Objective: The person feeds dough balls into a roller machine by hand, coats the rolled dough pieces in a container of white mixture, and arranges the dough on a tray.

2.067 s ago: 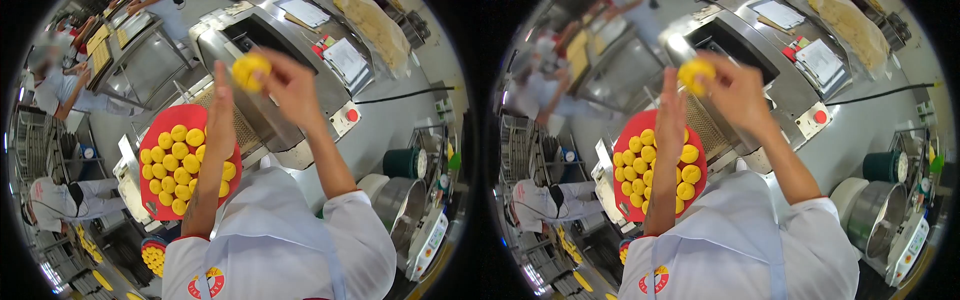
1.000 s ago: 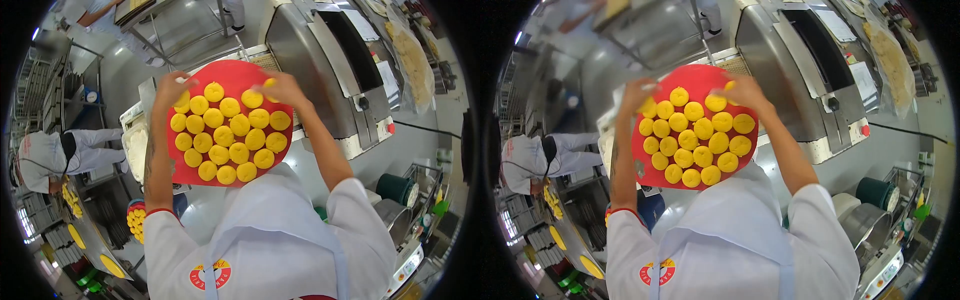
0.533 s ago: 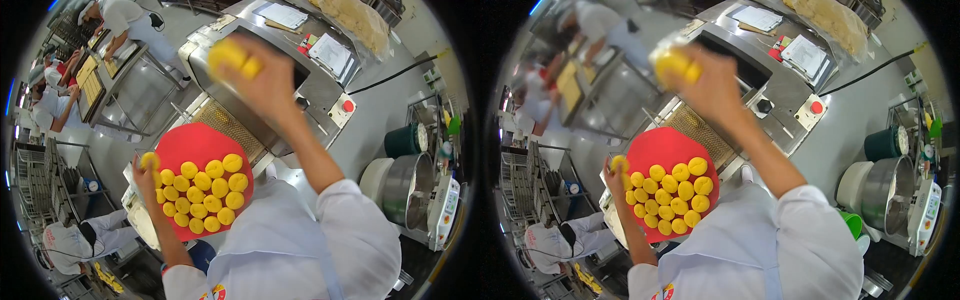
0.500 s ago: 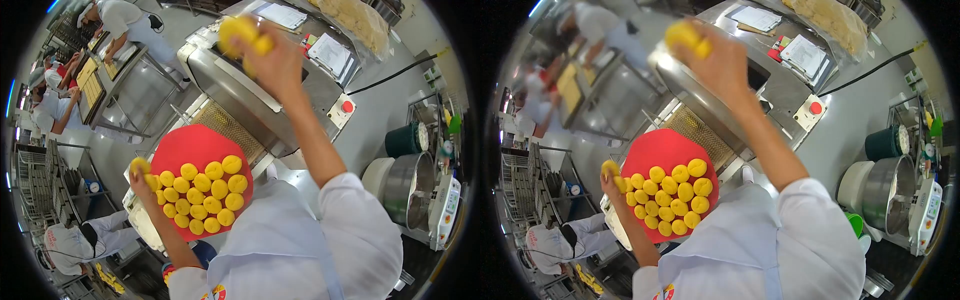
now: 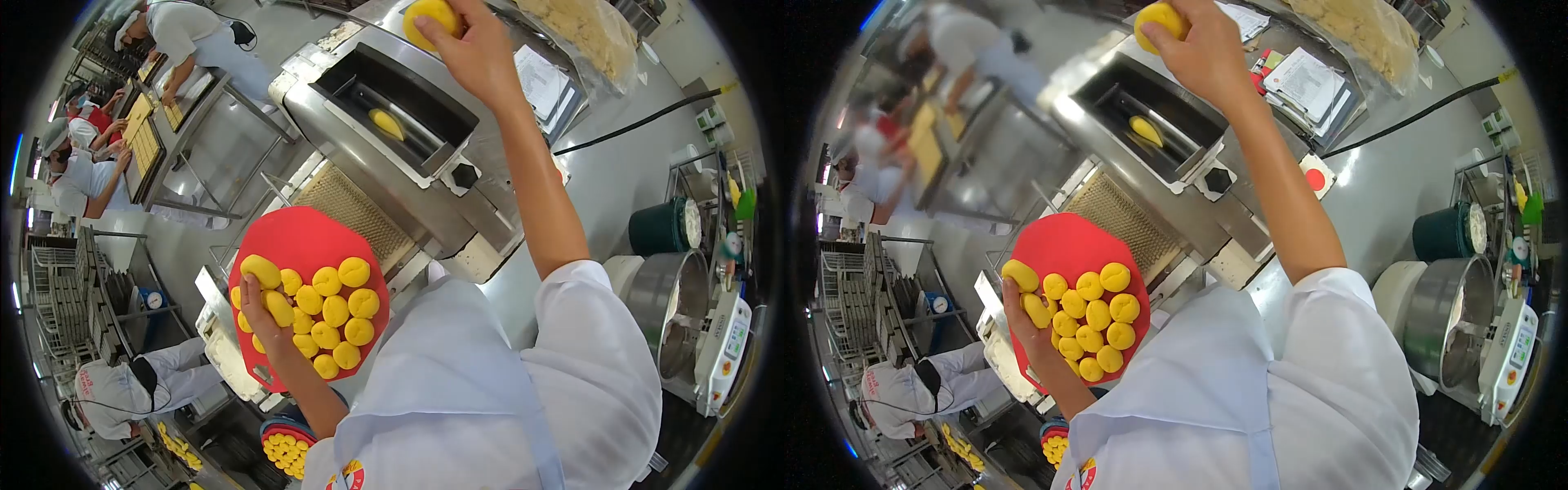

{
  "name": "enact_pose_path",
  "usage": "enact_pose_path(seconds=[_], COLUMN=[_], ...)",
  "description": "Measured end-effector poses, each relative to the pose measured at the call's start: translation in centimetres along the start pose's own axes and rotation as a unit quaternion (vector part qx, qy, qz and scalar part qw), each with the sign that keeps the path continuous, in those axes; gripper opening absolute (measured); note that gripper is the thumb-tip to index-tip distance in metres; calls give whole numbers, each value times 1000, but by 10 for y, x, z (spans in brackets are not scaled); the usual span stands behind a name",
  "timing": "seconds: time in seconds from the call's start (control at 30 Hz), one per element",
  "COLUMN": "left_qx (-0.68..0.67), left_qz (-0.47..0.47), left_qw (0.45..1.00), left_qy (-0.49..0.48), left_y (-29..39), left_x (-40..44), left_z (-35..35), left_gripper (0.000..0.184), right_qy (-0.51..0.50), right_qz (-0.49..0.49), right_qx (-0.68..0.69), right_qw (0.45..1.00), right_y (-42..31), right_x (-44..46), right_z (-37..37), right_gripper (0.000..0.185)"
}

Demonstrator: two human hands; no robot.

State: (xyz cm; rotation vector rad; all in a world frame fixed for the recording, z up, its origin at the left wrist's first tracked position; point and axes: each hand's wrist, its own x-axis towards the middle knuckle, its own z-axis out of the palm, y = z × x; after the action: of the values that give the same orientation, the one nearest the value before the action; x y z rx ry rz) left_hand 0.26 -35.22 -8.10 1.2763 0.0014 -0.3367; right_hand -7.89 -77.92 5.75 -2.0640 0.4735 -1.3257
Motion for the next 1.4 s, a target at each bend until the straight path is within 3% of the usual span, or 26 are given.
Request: enact_pose_path(seconds=[0.13, 0.33, 0.43, 0.53, 0.6, 0.63, 0.7, 0.77, 0.8, 0.83, 0.9, 0.97, 1.0, 1.07, 1.1, 1.17, 1.2, 1.27, 1.3, 1.33, 1.37, 1.4], left_qx=[37, 47, 46, 95, 146, 118, 198, 119, 78, 22, -87, -149, -118, -62, -31, -36, -18, 31, 154, 272, 467, 641], left_qz=[1, -12, -17, 20, 49, 57, 188, 151, 134, 85, -20, -74, -33, 50, 117, 168, 188, 222, 232, 247, 252, 245], left_qw=[999, 999, 999, 995, 986, 988, 943, 972, 982, 994, 995, 986, 992, 996, 989, 979, 975, 966, 950, 918, 834, 711], left_qy=[-22, -16, -10, -16, -57, -83, -190, -134, -107, -60, -53, -22, -29, -46, -89, -112, -120, -129, -139, -147, -154, -153], left_y=[3, -1, -4, 5, 12, 8, 7, 25, 31, 29, 7, -3, -6, -17, -17, -15, -14, -14, -20, -26, -48, -73], left_x=[-6, -16, -21, -26, -29, -29, -23, -36, -38, -34, -10, -10, -12, -14, -14, -15, -15, -12, -8, -4, 4, 7], left_z=[17, 21, 18, 47, 85, 110, 150, 167, 171, 160, 120, 105, 106, 117, 127, 160, 162, 160, 150, 140, 113, 85], left_gripper=[25, 25, 28, 32, 36, 37, 43, 41, 41, 41, 39, 36, 36, 37, 38, 43, 46, 54, 58, 62, 65, 69], right_qy=[58, 19, -183, -90, -186, -258, -293, -223, -120, -43, 27, -80, -129, -248, -319, -354, -323, -244, -201, -125, -105, -83], right_qz=[-1, -71, -63, 112, 191, 173, 133, 92, 45, -40, -142, -157, -163, 32, 111, 141, 91, 145, 174, 123, 187, 134], right_qx=[70, -4, -180, -65, 197, 221, 209, 137, 146, 19, -24, -122, -171, -78, 69, 240, 267, 235, 215, 197, 220, 152], right_qw=[996, 997, 964, 988, 943, 925, 923, 961, 981, 998, 989, 977, 963, 965, 939, 893, 903, 930, 940, 965, 952, 976], right_y=[-24, 5, 39, 17, -23, -52, -75, -62, -47, -40, -6, 38, 47, 0, -19, -53, -66, -62, -58, -52, -55, -41], right_x=[1, -15, -48, -67, -116, -138, -140, -106, -86, -59, -16, -19, -22, -53, -83, -149, -167, -146, -127, -103, -81, -69], right_z=[-12, 1, 6, -21, -14, -11, -10, 0, 12, 15, 43, 73, 82, 57, 50, 43, 42, 29, 18, 7, -6, -6], right_gripper=[40, 41, 41, 43, 46, 48, 50, 50, 47, 45, 43, 43, 43, 47, 48, 48, 47, 45, 43, 43, 39, 40])
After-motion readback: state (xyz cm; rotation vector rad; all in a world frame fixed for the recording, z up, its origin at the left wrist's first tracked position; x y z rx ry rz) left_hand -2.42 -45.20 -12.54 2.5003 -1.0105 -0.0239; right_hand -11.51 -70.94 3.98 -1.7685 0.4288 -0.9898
